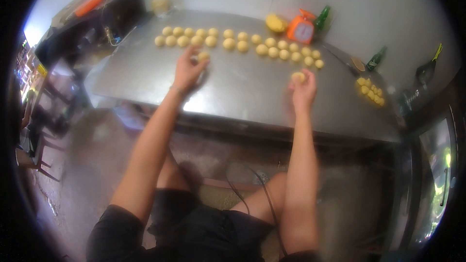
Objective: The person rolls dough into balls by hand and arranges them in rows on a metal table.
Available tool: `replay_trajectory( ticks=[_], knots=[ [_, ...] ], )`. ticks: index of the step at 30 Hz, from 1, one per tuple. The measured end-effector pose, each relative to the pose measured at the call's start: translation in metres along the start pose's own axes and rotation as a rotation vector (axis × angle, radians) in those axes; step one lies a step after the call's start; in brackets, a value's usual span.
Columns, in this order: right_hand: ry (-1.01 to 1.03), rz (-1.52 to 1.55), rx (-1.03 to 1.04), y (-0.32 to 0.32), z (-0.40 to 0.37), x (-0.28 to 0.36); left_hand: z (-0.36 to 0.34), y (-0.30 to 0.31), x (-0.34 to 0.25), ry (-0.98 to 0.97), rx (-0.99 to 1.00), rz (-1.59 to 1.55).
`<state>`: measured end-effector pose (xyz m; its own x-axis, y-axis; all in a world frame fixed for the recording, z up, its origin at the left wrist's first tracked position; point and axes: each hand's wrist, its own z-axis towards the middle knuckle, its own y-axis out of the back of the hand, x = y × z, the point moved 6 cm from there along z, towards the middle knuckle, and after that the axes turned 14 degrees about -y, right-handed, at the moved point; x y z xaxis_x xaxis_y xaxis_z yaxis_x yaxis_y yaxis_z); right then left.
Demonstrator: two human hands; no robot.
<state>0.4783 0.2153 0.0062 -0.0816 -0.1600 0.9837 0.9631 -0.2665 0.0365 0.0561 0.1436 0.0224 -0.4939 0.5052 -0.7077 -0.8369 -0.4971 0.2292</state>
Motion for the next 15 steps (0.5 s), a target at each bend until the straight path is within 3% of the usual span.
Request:
replay_trajectory(
  ticks=[7, 15],
  knots=[
    [-0.079, -0.061, 0.058, -0.0008, -0.0018, 0.0010, -0.0009, -0.0028, 0.0039, 0.012, 0.044, -0.009],
    [0.010, -0.093, 0.037, -0.0025, -0.0032, 0.0034, -0.0014, -0.0037, -0.0016, 0.024, 0.053, -0.001]
  ],
)
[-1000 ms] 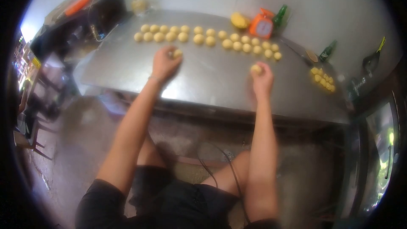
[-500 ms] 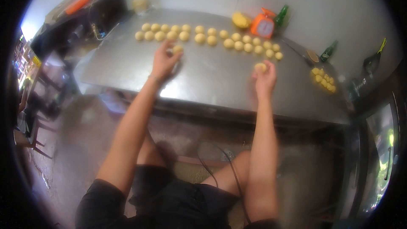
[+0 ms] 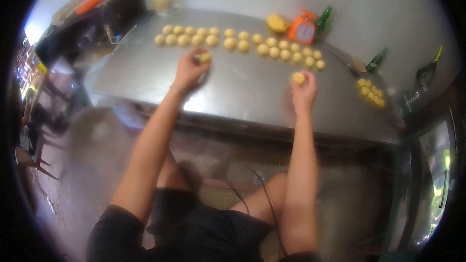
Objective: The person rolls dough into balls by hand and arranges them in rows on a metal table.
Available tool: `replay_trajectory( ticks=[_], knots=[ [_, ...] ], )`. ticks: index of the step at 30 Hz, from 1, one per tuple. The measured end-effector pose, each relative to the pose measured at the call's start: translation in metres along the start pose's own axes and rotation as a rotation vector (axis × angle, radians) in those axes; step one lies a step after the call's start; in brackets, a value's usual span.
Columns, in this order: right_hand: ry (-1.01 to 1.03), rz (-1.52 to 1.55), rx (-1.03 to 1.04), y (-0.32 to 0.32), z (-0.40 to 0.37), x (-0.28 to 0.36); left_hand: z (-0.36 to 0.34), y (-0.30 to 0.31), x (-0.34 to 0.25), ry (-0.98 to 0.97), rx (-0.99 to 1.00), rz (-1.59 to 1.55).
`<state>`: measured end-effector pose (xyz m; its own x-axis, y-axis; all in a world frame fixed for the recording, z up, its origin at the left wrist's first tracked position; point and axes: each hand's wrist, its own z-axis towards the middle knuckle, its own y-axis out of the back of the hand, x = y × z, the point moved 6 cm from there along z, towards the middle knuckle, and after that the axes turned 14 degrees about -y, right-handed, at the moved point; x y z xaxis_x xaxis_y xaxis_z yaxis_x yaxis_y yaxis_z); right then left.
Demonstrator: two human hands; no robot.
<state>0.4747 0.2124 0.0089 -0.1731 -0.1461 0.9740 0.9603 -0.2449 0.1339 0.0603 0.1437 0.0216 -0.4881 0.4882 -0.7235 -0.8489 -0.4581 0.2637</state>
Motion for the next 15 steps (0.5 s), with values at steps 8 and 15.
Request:
replay_trajectory(
  ticks=[8, 15],
  knots=[
    [-0.009, 0.038, 0.011, -0.003, -0.002, 0.003, -0.002, -0.001, 0.003, 0.120, 0.009, -0.025],
    [-0.042, 0.078, 0.025, -0.001, 0.001, -0.002, 0.003, 0.003, -0.004, -0.003, 0.038, 0.069]
  ],
)
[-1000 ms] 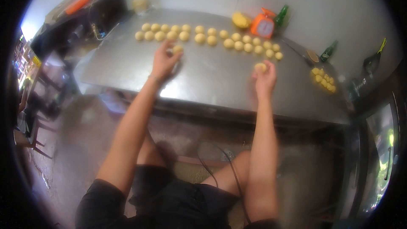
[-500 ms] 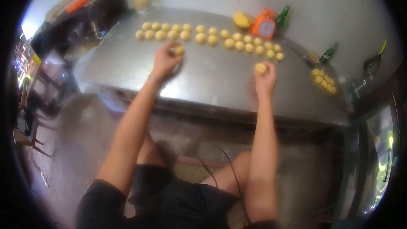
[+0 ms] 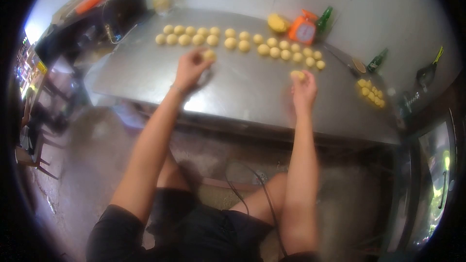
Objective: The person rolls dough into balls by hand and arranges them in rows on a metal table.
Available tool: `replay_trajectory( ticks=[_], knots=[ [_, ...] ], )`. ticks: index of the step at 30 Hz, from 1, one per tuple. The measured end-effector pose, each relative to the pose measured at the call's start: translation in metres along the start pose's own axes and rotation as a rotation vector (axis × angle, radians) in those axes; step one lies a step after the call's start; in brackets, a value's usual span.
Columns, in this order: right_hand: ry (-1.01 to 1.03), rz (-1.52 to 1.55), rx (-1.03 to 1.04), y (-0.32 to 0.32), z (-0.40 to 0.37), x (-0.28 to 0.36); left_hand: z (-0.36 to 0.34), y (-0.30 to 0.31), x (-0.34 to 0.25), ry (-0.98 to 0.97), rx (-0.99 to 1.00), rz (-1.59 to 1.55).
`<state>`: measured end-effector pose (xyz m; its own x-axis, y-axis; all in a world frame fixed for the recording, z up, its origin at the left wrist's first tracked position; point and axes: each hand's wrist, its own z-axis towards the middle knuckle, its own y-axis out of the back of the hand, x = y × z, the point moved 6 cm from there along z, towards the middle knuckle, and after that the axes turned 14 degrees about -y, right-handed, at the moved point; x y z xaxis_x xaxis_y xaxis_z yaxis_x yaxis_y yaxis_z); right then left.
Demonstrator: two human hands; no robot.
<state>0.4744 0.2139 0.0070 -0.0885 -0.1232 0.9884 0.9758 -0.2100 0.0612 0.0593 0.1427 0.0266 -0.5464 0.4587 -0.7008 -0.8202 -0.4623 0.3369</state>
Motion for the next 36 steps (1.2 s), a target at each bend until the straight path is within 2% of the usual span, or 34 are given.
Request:
replay_trajectory(
  ticks=[4, 6, 12, 15, 16, 21, 24, 30, 36],
  knots=[
    [-0.008, -0.101, -0.054, 0.003, -0.003, 0.007, -0.004, -0.002, 0.000, 0.151, -0.070, -0.307],
    [0.002, -0.047, -0.034, 0.002, -0.002, 0.008, -0.007, -0.005, 0.002, 0.217, -0.104, -0.431],
    [-0.031, 0.035, 0.002, 0.002, -0.003, 0.011, -0.007, -0.005, 0.000, 0.219, -0.112, -0.554],
    [0.033, 0.020, 0.008, -0.004, -0.009, 0.013, -0.004, 0.001, -0.007, 0.017, -0.063, -0.320],
    [0.073, -0.010, 0.003, -0.005, -0.011, 0.014, -0.004, 0.000, -0.006, 0.023, -0.056, -0.318],
    [0.009, -0.001, 0.015, -0.001, -0.003, 0.004, -0.002, -0.001, 0.004, 0.046, -0.054, -0.258],
    [-0.020, -0.021, -0.009, -0.001, -0.003, 0.006, -0.001, -0.001, 0.009, 0.128, -0.077, -0.264],
    [-0.014, -0.060, -0.019, 0.001, -0.004, 0.006, -0.003, -0.006, 0.009, 0.063, -0.085, -0.326],
    [0.039, -0.069, -0.054, 0.000, -0.002, 0.004, 0.001, -0.001, 0.019, -0.015, -0.101, -0.127]
  ],
)
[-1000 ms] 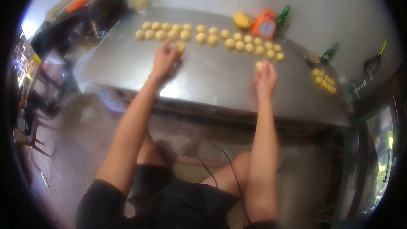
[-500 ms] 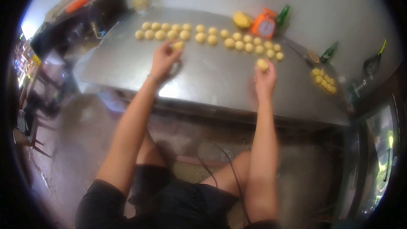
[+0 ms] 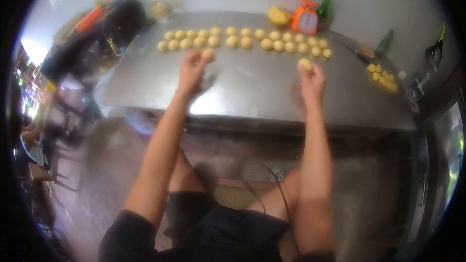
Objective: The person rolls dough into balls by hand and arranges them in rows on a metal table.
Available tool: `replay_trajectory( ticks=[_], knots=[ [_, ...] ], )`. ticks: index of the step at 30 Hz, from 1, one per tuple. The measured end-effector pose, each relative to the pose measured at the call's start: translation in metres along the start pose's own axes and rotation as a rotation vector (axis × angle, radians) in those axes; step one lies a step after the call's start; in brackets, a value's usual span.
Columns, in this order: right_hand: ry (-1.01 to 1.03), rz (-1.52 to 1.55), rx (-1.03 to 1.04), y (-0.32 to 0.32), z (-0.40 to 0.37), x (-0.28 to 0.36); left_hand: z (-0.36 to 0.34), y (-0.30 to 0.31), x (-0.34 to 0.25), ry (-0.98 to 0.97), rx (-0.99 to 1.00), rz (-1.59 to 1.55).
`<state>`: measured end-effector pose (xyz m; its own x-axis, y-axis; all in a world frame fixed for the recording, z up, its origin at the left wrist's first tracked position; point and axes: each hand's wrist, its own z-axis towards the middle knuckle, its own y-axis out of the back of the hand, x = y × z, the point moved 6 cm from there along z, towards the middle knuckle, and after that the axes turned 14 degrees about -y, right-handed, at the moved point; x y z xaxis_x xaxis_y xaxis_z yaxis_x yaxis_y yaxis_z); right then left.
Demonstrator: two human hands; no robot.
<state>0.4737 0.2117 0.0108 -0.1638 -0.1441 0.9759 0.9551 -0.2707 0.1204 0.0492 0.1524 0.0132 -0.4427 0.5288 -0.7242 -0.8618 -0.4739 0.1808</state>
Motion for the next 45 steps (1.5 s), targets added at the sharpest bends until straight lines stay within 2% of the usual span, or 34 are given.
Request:
replay_trajectory(
  ticks=[1, 7, 17, 23, 26, 45],
  knots=[
    [0.019, -0.018, -0.026, 0.002, 0.002, -0.002, 0.001, 0.000, -0.005, -0.054, 0.010, 0.081],
    [-0.067, -0.044, 0.057, 0.003, 0.000, -0.003, -0.005, -0.004, -0.011, 0.122, 0.027, -0.054],
    [-0.012, -0.009, 0.074, 0.001, 0.007, -0.011, -0.004, -0.006, -0.009, 0.106, 0.001, -0.161],
    [-0.021, -0.042, 0.053, 0.003, 0.014, -0.021, -0.004, -0.005, -0.008, 0.138, 0.024, -0.102],
    [-0.022, -0.013, 0.060, 0.003, 0.013, -0.020, -0.002, -0.005, 0.000, 0.064, 0.058, 0.010],
    [-0.048, -0.008, 0.088, 0.002, 0.005, -0.011, -0.004, -0.008, -0.004, 0.079, 0.116, 0.046]
  ],
)
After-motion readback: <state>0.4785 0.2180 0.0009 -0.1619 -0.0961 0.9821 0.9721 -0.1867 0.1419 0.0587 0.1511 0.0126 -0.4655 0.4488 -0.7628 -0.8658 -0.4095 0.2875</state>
